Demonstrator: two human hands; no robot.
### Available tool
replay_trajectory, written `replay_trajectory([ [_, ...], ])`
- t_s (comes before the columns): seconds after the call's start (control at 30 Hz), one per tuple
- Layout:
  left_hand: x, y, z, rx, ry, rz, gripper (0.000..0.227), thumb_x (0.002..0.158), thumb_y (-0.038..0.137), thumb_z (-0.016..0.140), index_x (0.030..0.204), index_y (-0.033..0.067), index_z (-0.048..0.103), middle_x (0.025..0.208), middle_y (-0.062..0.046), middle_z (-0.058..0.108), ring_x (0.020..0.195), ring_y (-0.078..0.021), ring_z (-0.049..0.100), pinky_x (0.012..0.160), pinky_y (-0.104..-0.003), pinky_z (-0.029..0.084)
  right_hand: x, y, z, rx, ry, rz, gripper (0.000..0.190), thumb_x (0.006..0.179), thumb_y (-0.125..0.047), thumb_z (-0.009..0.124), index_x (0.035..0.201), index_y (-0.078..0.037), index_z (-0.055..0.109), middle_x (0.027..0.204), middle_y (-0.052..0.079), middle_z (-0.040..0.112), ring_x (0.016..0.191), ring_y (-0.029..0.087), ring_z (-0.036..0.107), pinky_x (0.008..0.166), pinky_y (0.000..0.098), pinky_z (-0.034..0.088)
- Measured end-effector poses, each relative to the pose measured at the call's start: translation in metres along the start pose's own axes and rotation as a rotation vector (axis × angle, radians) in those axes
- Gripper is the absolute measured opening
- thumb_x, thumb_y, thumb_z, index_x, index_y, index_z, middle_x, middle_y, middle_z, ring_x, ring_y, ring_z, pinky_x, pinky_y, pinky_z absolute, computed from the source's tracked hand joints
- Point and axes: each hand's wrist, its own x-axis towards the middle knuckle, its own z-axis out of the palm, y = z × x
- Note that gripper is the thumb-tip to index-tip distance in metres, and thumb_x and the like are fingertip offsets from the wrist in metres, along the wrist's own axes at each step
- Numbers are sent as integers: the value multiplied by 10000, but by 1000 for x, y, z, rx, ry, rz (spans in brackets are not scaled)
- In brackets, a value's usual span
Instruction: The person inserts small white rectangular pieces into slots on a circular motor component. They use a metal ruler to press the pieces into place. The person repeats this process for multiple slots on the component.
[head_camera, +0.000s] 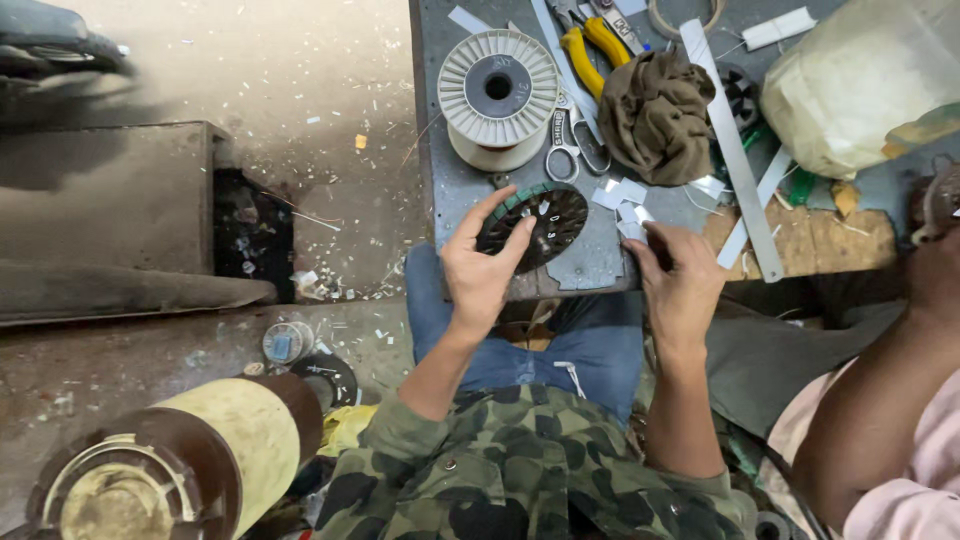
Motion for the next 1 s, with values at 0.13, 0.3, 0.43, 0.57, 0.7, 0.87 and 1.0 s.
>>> replay_trajectory([
  [0.13,0,-1,-2,39,12,31,379,891,68,814,1255,41,714,1041,-31,759,920,-61,676,846,-234,568,-2,8,-3,74,-29,75,306,877,-81,875,1148,-15,749,943,113,704,792,194,661,749,306,532],
  [0.3,2,-1,-1,43,2,37,415,888,84,826,1281,44,700,1106,-56,759,970,-73,684,884,-250,571,-13,23,-8,121,35,165,294,905,-30,855,1180,-16,753,932,89,689,784,129,611,733,265,500],
  [0.43,-2,7,-1,18,3,31,515,853,102,843,1326,49,647,1133,-70,749,1012,-131,700,922,-277,567,-28,31,-9,182,173,181,200,939,27,865,1126,-10,806,973,129,632,833,154,563,745,268,456],
  [0.57,-31,11,-9,471,296,628,562,772,110,857,1227,-3,547,1116,-209,620,1018,-367,614,918,-416,502,-44,28,-8,595,192,364,141,962,14,784,1101,-6,776,1057,84,729,916,124,697,866,232,565],
  [0.7,-67,-5,-20,234,23,426,284,942,70,816,1182,48,666,1137,-81,686,1002,-257,688,882,-343,567,-66,14,-1,631,17,337,260,851,62,797,1105,27,755,1080,73,727,937,116,680,834,235,554],
  [0.87,-77,-32,-15,-107,-229,-176,154,935,27,757,1080,-25,748,1062,-76,697,883,-131,684,770,-270,574,-81,-8,26,738,-53,448,186,877,57,793,1046,16,728,1040,85,739,924,120,697,835,251,574],
  [1.0,-77,-41,-12,-227,-292,-196,139,913,-12,747,1048,-42,748,1069,-60,707,944,-106,691,815,-244,585,-83,-13,29,777,-152,435,306,840,15,787,1133,-35,715,994,80,776,908,143,738,842,266,587],
])
